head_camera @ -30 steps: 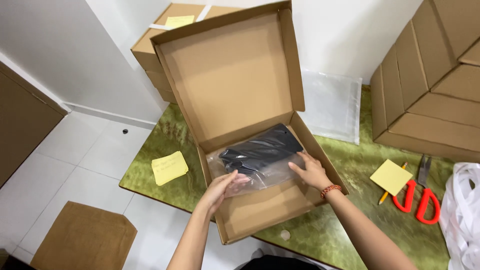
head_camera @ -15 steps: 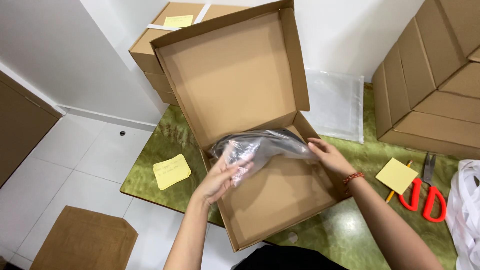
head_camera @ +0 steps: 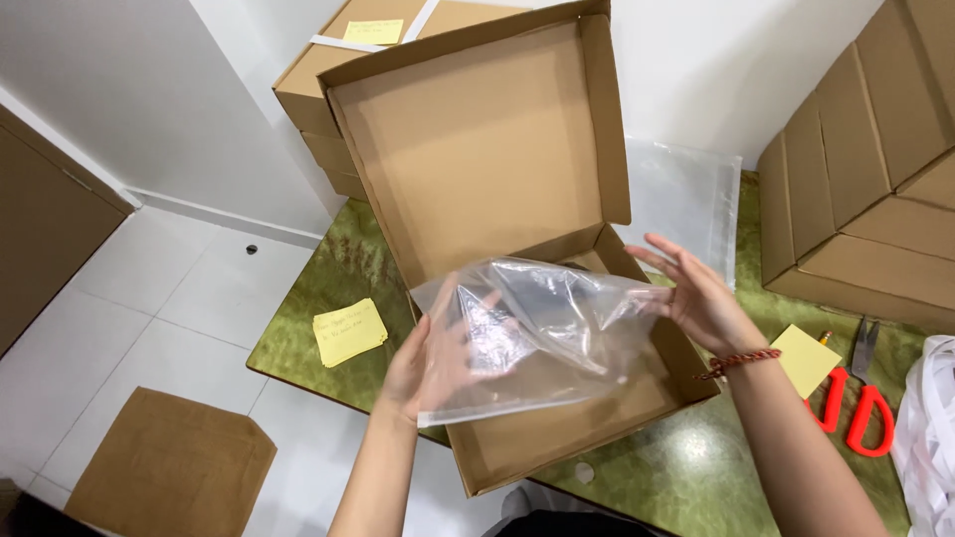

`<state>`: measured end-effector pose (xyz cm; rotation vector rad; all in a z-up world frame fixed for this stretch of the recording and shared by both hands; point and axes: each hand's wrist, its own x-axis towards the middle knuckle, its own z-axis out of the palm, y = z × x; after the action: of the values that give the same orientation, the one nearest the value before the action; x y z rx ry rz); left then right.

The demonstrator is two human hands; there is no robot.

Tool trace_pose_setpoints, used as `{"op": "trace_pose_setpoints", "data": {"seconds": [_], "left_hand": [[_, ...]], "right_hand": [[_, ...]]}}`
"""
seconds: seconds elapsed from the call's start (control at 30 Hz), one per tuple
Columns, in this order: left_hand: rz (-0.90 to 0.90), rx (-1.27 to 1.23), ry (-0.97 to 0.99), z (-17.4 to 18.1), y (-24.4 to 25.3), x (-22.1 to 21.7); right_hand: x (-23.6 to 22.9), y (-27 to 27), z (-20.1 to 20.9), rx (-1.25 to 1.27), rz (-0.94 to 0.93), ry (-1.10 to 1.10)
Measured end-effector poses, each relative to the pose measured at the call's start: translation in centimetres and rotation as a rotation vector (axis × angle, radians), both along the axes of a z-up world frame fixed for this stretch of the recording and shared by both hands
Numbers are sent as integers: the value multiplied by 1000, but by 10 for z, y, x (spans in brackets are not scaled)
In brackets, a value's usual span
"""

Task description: Unpacking garments from cardboard boxes, removing plastic packaging, and hanging them on a clothing rack.

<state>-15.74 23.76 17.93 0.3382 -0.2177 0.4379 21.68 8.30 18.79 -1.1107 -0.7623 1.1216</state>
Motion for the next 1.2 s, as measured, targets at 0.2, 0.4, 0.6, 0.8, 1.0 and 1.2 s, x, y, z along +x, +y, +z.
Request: {"op": "trace_pose_setpoints", "data": {"seconds": [0.2,0.4,0.6,0.8,1.0,1.2], "left_hand": [[-42,-10,16,37,-31,-8],[41,-350,100,47,-72,-1],[232,-456,229,34,-132,1],[656,-475,486,21,-197,21],[946,-157,746,34,-269,7],[1363,268,919,50,-315,-4]], "right_hand": [[-3,-49,47,62,-34,65],[-9,-105,76,-52,-30,-248],[-7,-151,65,-79,-113,-1],[-39,-203,44,-148,-330,-250],[-53,-251,12,-111,-321,-322],[-65,-273,3,-96,-326,-375]]}}
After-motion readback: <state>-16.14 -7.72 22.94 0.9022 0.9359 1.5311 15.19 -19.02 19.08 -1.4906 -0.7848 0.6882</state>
